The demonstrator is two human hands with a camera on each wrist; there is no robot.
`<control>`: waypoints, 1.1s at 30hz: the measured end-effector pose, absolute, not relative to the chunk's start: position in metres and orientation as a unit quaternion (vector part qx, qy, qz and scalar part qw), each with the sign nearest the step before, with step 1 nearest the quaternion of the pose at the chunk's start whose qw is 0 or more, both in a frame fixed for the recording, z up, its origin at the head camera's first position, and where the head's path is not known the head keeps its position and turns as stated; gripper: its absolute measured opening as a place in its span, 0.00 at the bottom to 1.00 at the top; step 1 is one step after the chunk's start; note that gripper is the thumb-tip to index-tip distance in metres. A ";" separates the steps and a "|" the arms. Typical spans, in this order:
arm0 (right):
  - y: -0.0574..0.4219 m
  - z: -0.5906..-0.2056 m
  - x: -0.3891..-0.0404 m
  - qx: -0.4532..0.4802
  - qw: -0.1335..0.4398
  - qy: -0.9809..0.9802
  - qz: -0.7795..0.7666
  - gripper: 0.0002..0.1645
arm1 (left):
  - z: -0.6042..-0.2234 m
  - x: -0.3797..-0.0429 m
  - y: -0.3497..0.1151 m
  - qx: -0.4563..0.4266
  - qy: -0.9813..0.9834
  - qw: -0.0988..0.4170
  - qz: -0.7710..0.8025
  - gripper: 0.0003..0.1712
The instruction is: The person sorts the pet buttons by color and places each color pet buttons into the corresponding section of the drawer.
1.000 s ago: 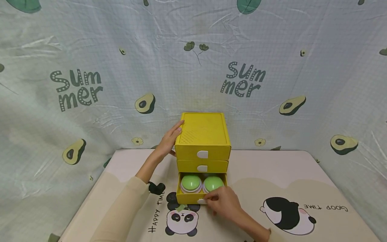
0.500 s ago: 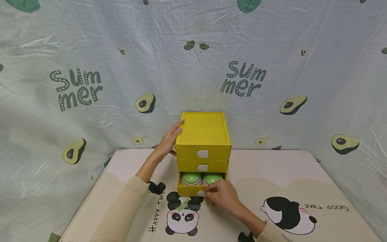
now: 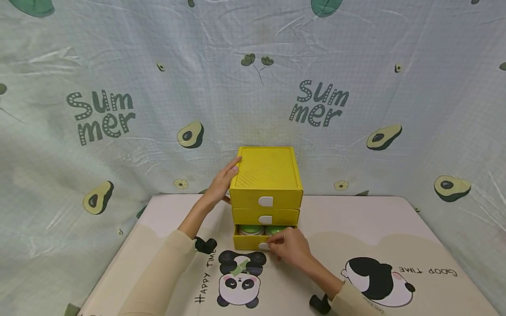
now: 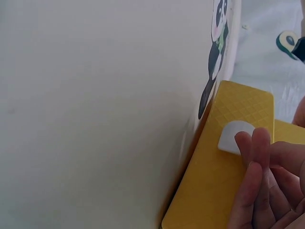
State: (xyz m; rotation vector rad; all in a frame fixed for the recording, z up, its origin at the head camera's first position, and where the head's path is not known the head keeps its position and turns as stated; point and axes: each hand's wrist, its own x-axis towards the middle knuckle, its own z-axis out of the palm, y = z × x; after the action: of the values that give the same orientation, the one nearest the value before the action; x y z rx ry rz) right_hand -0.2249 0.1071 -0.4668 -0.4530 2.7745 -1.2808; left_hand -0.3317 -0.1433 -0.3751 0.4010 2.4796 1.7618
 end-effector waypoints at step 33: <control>0.103 -0.472 -0.244 -0.129 -0.025 0.893 -0.430 0.06 | -0.376 -0.333 -0.143 0.129 0.805 0.034 0.578 0.33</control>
State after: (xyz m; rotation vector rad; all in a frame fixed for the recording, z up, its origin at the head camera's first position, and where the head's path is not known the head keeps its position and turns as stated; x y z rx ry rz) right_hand -0.2435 0.1032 -0.4720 -0.4132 2.8521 -1.3716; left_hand -0.3331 -0.1426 -0.3763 0.3979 2.4750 1.7777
